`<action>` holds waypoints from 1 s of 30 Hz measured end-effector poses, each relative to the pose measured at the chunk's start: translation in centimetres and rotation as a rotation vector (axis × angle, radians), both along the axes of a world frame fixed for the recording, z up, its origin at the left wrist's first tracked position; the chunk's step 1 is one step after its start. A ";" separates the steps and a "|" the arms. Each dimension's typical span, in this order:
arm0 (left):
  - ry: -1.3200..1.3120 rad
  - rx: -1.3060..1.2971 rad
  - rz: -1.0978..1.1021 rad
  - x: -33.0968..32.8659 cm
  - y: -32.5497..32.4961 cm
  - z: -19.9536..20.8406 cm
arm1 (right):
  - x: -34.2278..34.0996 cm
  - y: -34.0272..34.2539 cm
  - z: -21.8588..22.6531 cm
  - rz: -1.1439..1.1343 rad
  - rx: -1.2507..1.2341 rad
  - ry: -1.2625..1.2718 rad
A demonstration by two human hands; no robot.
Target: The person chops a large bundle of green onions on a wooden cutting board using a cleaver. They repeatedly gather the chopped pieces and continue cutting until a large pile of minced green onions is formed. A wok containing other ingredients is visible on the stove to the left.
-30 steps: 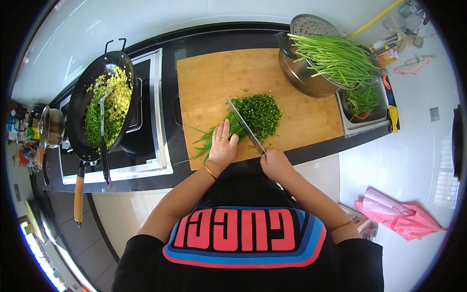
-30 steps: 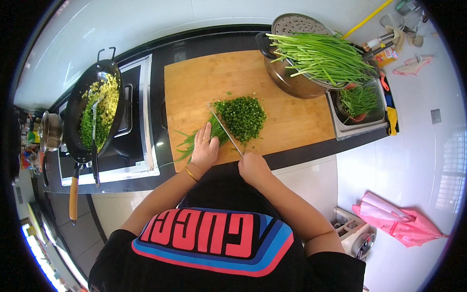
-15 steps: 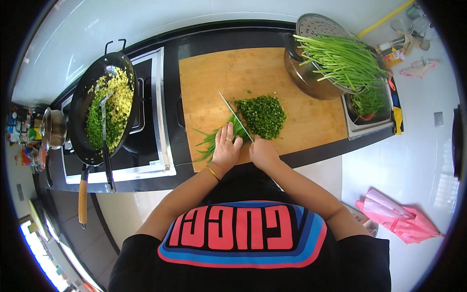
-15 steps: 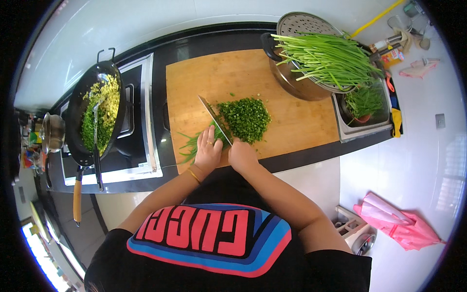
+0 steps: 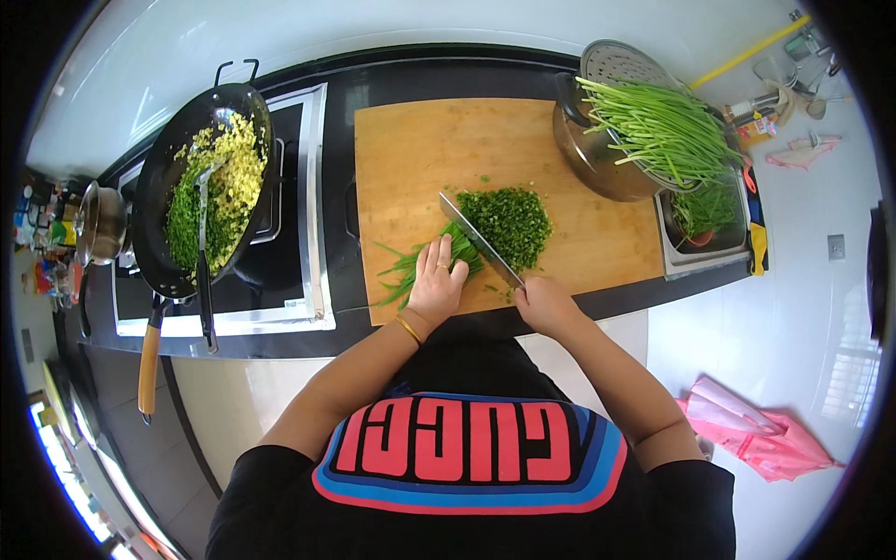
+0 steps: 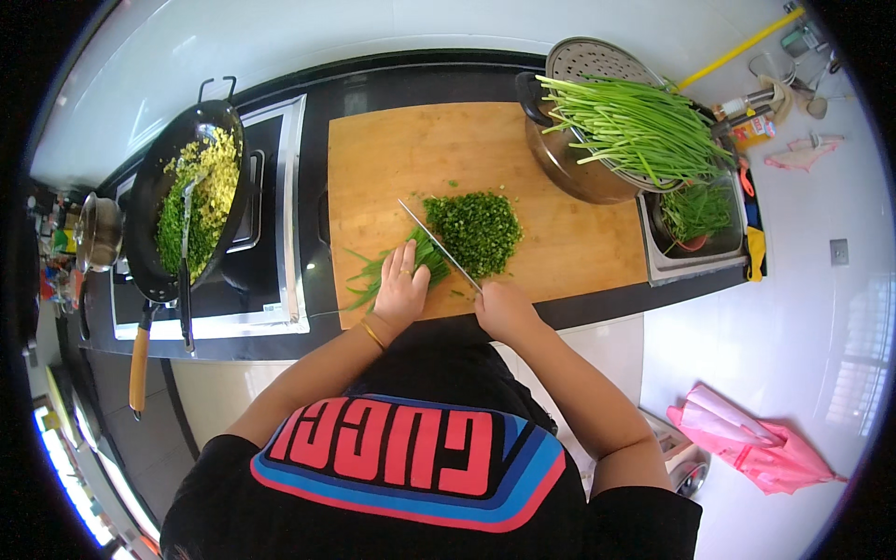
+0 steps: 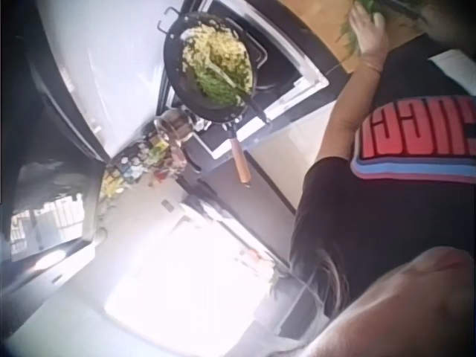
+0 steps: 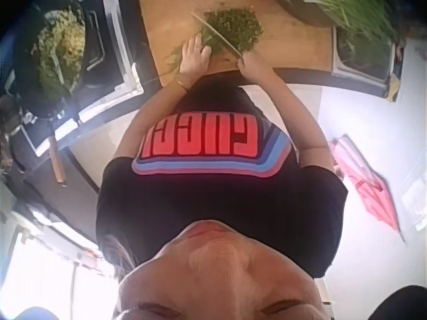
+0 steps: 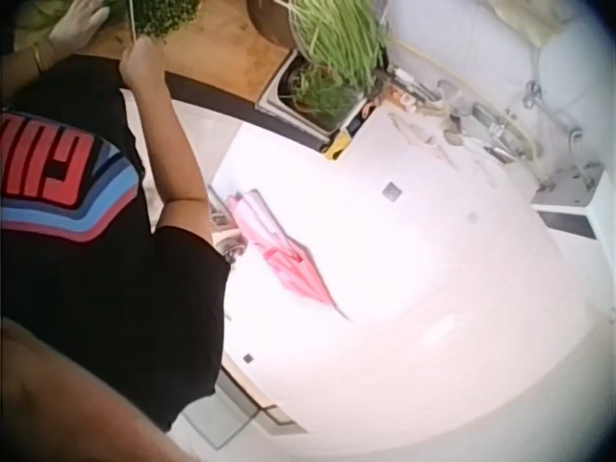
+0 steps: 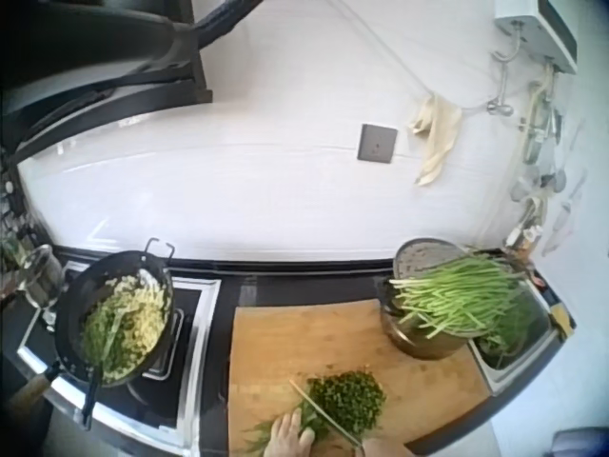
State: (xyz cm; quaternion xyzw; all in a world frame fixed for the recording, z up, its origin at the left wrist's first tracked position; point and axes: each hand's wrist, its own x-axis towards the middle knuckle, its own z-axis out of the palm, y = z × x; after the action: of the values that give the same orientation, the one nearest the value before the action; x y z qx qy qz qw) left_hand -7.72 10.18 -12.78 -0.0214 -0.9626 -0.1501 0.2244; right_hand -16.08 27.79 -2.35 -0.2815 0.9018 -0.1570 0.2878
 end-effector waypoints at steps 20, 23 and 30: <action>0.032 0.202 0.058 0.3 0.0 -0.5 | -1.4 -2.1 -3.3 -0.221 -0.204 -0.121; -0.002 0.163 0.058 0.3 0.0 -0.6 | -0.9 -1.3 -0.8 -0.216 -0.209 -0.100; -0.017 0.064 0.064 0.2 0.0 -0.6 | 0.3 0.2 2.5 -0.056 0.005 -0.108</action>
State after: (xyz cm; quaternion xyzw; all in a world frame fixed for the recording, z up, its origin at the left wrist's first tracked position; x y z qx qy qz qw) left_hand -7.48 10.17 -13.40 0.0177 -0.9595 -0.1737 0.2213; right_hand -15.76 28.03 0.17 -0.2467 0.8928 -0.1777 0.3324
